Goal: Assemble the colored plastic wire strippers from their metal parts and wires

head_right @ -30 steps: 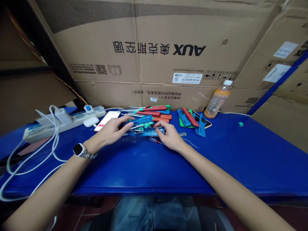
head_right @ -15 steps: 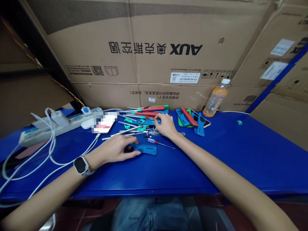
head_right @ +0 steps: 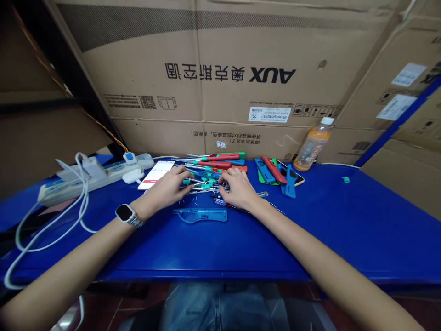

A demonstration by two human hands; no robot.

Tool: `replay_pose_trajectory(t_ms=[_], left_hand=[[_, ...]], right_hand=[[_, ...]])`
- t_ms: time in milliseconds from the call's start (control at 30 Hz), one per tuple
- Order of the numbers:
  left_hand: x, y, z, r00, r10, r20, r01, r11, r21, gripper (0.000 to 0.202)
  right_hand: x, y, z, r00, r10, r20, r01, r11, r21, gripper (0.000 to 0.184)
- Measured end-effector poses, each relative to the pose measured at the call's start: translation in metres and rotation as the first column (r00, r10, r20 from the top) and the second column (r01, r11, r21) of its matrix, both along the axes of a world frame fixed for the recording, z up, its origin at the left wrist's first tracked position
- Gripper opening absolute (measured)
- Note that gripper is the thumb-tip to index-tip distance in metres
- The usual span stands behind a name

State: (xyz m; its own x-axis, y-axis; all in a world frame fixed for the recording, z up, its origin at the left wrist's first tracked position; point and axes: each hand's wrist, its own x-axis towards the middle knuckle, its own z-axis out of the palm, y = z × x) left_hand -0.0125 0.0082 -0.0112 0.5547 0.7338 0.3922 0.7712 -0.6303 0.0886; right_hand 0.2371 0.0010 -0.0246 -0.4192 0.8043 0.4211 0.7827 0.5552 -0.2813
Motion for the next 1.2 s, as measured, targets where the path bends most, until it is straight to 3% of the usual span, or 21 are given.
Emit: replay_pose_trajectory(t_ms=[100, 267, 367, 633, 900, 1033, 1200], left_hand=[[0.004, 0.015, 0.000, 0.997, -0.025, -0.071, 0.020, 0.997, -0.079, 0.017], [0.009, 0.022, -0.005, 0.996, -0.076, -0.035, 0.070, 0.985, -0.160, 0.016], [0.007, 0.019, -0.007, 0.994, -0.106, 0.004, 0.106, 0.983, -0.147, 0.014], [0.008, 0.004, 0.001, 0.968, -0.205, 0.143, 0.222, 0.968, -0.120, 0.029], [0.011, -0.001, 0.004, 0.958, -0.226, 0.177, 0.245, 0.965, -0.095, 0.036], [0.017, -0.004, 0.009, 0.959, -0.225, 0.173, 0.239, 0.969, -0.064, 0.029], [0.019, -0.018, 0.022, 0.977, -0.163, 0.140, 0.173, 0.983, -0.062, 0.022]], right_hand=[[-0.003, 0.003, 0.000, 0.997, -0.033, 0.074, 0.034, 0.999, -0.012, 0.012], [-0.007, 0.008, -0.003, 0.995, -0.073, 0.065, 0.077, 0.996, -0.053, 0.011], [-0.008, 0.009, -0.006, 0.996, -0.085, -0.022, 0.083, 0.994, -0.075, 0.004], [-0.008, 0.007, -0.005, 0.988, -0.026, -0.153, 0.030, 0.999, 0.027, 0.020], [-0.007, 0.007, -0.001, 0.988, 0.064, -0.139, -0.049, 0.993, 0.111, 0.015], [-0.010, 0.003, 0.008, 0.959, 0.127, -0.252, -0.118, 0.992, 0.051, 0.017], [-0.012, -0.011, 0.018, 0.822, 0.171, -0.544, -0.313, 0.933, -0.179, 0.014]])
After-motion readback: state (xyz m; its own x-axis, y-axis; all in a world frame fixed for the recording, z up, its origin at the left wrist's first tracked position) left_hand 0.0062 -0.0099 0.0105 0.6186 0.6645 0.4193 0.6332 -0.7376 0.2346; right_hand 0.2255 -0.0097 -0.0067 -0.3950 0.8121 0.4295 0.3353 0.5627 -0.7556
